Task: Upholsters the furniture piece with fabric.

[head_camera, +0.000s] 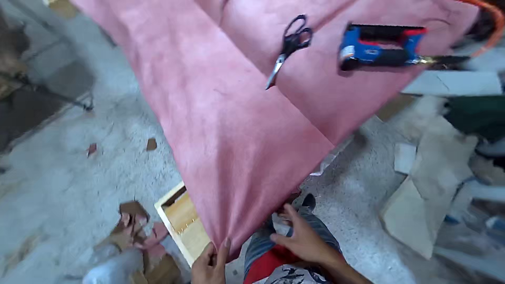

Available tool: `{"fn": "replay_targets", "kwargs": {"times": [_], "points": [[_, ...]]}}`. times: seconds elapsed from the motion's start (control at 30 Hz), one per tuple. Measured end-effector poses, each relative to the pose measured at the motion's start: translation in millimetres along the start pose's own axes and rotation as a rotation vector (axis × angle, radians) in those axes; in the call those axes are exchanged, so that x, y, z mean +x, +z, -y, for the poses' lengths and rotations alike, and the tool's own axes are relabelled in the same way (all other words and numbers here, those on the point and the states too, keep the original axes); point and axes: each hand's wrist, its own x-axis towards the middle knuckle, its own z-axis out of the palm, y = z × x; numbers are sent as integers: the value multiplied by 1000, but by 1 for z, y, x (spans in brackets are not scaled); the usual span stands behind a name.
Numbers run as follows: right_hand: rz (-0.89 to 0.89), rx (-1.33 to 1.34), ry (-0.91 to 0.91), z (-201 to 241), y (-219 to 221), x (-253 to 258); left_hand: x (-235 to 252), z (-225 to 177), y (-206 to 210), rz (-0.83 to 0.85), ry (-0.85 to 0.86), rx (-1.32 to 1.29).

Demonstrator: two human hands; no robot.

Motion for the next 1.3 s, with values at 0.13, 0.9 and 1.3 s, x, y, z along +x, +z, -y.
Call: {"fn": "replay_targets", "kwargs": {"times": [0.13, 0.9, 1.3], "points": [[-261, 34, -299, 26, 86, -26, 3, -17, -18, 182, 52, -139], [-808, -162, -429, -13, 211, -11, 91, -79, 3, 803, 1298, 1708], [-847, 752, -690, -30, 281, 11, 80, -38, -35, 722, 1497, 1641]]}}
